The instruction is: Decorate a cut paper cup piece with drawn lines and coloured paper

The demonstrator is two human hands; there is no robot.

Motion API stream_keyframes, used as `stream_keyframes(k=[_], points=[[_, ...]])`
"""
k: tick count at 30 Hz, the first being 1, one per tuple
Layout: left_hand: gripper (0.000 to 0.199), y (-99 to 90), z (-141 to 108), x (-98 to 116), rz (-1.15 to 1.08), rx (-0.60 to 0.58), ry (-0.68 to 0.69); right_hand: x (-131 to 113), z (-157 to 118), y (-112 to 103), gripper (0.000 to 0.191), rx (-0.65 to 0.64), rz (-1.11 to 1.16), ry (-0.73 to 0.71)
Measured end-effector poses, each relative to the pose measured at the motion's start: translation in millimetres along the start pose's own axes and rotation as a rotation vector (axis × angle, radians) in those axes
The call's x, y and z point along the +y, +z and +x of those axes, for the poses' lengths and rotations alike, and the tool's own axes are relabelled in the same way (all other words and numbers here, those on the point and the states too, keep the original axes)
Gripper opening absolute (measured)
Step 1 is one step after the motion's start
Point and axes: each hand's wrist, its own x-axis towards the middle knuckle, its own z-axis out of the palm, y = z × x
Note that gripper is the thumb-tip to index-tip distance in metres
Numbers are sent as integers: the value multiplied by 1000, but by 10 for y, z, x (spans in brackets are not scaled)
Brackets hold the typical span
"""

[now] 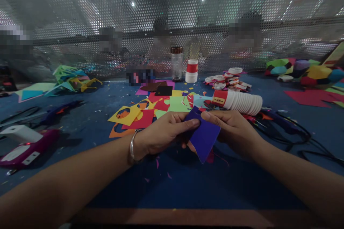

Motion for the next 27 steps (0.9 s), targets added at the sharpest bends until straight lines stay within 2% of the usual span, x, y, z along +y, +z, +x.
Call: stream_keyframes(k=[10, 20, 24, 27], points=[[29, -24, -5, 26, 55, -10, -15, 7, -4, -13, 62, -18, -34, 28], [15, -136, 3, 82, 106, 16, -17, 68, 26, -35, 57, -26, -46, 13], [14, -127, 3, 84, 161, -8, -69, 58, 25, -16, 56, -18, -19, 65], [13, -111, 12, 83, 130, 52, -18, 35, 27, -3, 58, -24, 51, 89]])
